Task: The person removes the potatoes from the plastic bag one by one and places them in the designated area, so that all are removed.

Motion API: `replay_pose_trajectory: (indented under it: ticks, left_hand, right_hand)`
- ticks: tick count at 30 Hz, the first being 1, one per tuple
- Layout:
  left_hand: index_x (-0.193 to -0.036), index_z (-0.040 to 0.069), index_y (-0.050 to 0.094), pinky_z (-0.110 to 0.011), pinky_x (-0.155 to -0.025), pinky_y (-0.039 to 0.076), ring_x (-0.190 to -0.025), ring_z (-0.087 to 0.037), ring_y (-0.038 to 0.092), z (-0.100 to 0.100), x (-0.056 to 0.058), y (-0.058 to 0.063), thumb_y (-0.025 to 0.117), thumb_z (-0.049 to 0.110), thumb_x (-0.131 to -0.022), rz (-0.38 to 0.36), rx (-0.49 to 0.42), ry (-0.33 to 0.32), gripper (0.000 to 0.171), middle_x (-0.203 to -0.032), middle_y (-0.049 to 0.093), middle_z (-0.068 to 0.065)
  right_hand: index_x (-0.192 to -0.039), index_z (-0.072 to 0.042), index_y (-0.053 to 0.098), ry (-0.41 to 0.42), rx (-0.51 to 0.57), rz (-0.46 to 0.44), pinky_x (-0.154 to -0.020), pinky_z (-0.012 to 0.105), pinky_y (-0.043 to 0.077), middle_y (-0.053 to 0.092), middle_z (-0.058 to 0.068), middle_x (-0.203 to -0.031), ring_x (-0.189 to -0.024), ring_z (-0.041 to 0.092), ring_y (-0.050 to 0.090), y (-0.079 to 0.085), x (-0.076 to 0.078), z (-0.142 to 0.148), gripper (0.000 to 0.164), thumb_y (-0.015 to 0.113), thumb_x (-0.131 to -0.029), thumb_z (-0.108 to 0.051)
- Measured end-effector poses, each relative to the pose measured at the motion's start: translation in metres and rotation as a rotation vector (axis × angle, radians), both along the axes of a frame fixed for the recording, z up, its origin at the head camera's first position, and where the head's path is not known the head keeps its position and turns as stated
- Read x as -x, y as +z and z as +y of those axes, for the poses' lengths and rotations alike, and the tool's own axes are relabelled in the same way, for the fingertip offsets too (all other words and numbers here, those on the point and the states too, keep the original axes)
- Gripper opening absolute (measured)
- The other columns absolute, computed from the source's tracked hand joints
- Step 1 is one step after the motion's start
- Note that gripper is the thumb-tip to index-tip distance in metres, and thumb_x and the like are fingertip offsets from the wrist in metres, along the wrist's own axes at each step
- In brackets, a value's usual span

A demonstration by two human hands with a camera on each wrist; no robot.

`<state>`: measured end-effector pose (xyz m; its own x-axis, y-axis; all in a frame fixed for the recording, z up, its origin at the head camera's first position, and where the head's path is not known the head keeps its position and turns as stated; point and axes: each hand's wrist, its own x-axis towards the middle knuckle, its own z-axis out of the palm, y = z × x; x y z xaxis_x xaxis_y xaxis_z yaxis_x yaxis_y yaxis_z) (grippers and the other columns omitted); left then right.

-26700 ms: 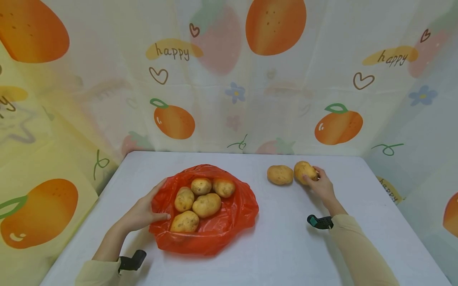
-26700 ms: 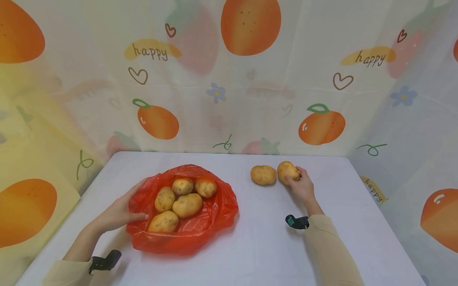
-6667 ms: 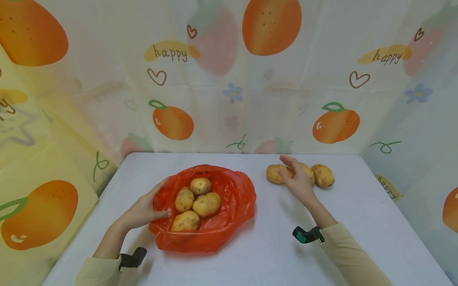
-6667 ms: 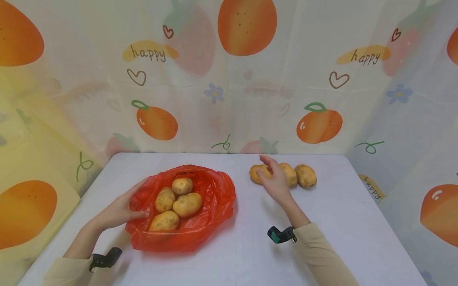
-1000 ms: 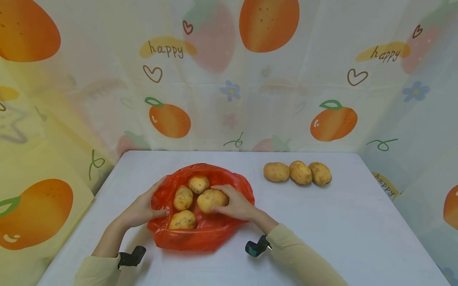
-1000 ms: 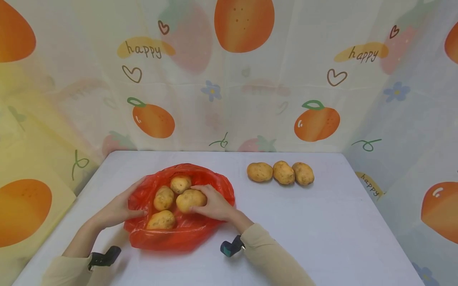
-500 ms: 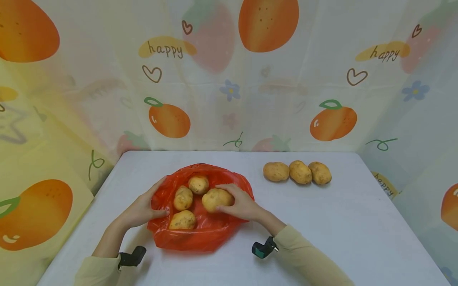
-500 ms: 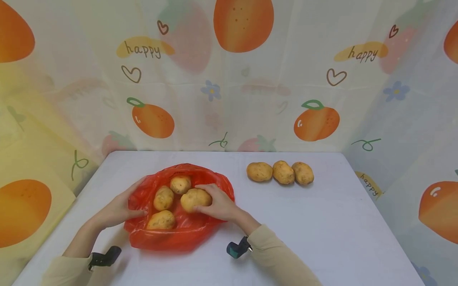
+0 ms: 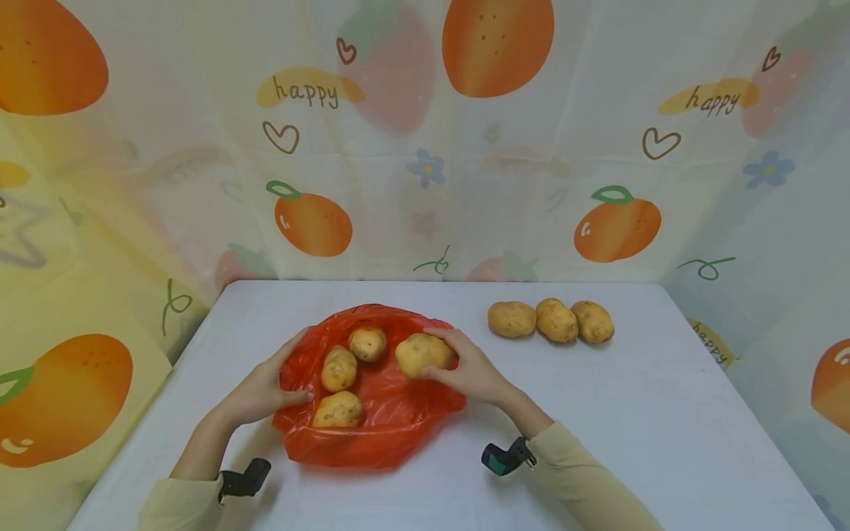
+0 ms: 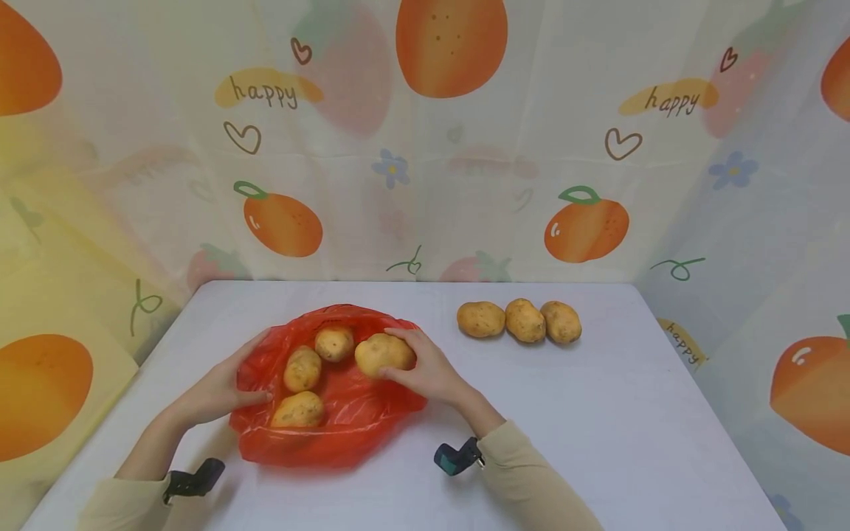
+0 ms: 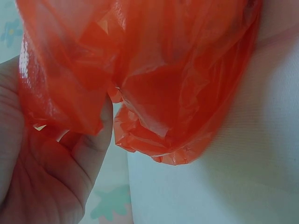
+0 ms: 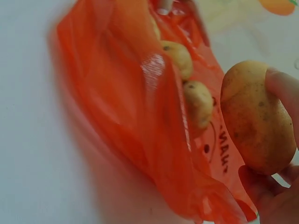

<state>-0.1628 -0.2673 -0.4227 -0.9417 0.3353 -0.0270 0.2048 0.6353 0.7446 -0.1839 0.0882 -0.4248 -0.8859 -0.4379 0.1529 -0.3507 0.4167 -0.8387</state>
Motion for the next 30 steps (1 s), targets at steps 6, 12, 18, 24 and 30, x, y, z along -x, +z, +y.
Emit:
replay_pose_trajectory:
  ticks: [6,12,18,24,30]
  left_hand:
    - [-0.149,0.026,0.013,-0.054,-0.088,0.047,-0.126,-0.041,0.038,0.0,0.0,0.0,0.077,0.019,-0.074,-0.014,0.0,0.01,0.099,-0.146,0.03,-0.016]
    - [-0.149,0.025,0.013,-0.052,-0.087,0.048,-0.125,-0.042,0.039,0.001,-0.001,0.0,0.077,0.019,-0.074,-0.02,0.002,0.012,0.098,-0.146,0.031,-0.016]
    - [-0.148,0.025,0.013,-0.053,-0.087,0.048,-0.124,-0.041,0.039,0.001,-0.001,0.001,0.077,0.02,-0.074,-0.021,0.004,0.01,0.098,-0.146,0.031,-0.016]
    - [-0.148,0.025,0.013,-0.053,-0.088,0.048,-0.125,-0.041,0.038,0.0,-0.001,0.001,0.077,0.019,-0.074,-0.023,0.003,0.006,0.098,-0.146,0.031,-0.016]
    - [-0.148,0.026,0.013,-0.052,-0.087,0.048,-0.124,-0.041,0.039,0.0,-0.001,0.001,0.076,0.02,-0.074,-0.027,0.004,0.007,0.098,-0.146,0.031,-0.016]
  right_hand:
    - [-0.135,-0.012,0.045,-0.04,0.05,-0.004,-0.093,0.039,0.044,0.049,0.008,-0.126,-0.111,0.022,0.048,0.026,-0.014,0.011,0.058,0.069,-0.082,-0.02]
    - [-0.135,-0.014,0.044,-0.081,0.074,-0.025,-0.091,0.039,0.045,0.047,0.007,-0.13,-0.111,0.022,0.048,0.005,-0.001,0.025,0.061,0.071,-0.081,-0.025]
    - [-0.135,-0.018,0.044,-0.113,0.065,-0.023,-0.093,0.04,0.044,0.045,0.002,-0.134,-0.116,0.02,0.047,-0.009,0.005,0.04,0.064,0.071,-0.08,-0.034]
    - [-0.135,-0.018,0.043,-0.152,0.057,-0.013,-0.094,0.044,0.044,0.043,0.003,-0.137,-0.12,0.023,0.045,-0.012,0.005,0.053,0.065,0.07,-0.08,-0.037]
    - [-0.136,-0.016,0.043,-0.202,0.072,-0.007,-0.094,0.043,0.044,0.041,0.005,-0.14,-0.124,0.024,0.042,-0.016,0.006,0.068,0.066,0.071,-0.079,-0.034]
